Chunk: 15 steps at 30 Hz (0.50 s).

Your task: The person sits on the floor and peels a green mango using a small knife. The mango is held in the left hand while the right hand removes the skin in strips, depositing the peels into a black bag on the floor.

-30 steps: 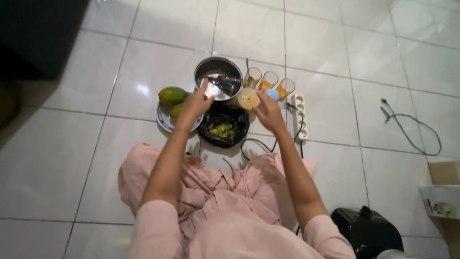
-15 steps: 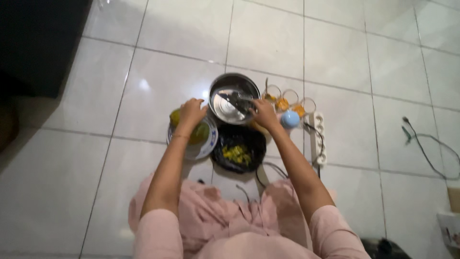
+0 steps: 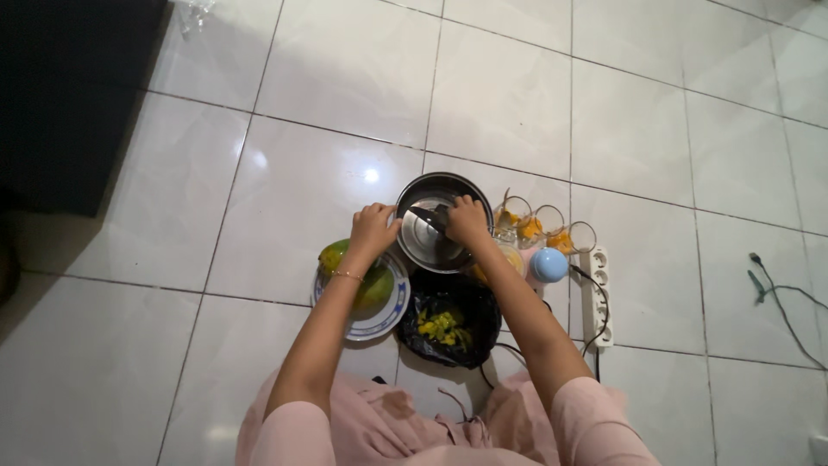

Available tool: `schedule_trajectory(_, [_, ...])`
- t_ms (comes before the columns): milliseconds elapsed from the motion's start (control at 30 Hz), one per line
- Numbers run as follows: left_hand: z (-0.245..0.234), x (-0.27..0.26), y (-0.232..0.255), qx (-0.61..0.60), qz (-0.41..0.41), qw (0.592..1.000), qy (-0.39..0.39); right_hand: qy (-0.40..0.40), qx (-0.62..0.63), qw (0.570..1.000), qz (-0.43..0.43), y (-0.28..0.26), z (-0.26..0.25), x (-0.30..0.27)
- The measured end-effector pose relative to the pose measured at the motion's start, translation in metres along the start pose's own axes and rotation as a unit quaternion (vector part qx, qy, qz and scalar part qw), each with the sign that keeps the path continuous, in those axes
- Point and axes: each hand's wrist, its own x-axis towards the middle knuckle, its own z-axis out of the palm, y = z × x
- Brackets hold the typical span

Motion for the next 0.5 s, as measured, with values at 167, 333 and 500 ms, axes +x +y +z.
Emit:
schedule_trajectory(167, [-0.024, -0.013, -0.023, -0.003, -0.014, 1.0, 0.008, -0.026, 0.001, 0.999, 0.02, 0.005, 0.006, -0.002])
schedule_trajectory(333, [-0.067, -0.044, -0.034, -0.002, -0.101, 0.995, -0.002, -0.058, -0.029, 0.998, 0.019, 0.009, 0.007, -0.003])
schedule_trajectory(500, [-0.1, -0.076, -0.027, -0.014, -0.109, 0.994, 0.021, -0.011, -0.013, 0.999, 0.041, 0.015, -0.013, -0.013])
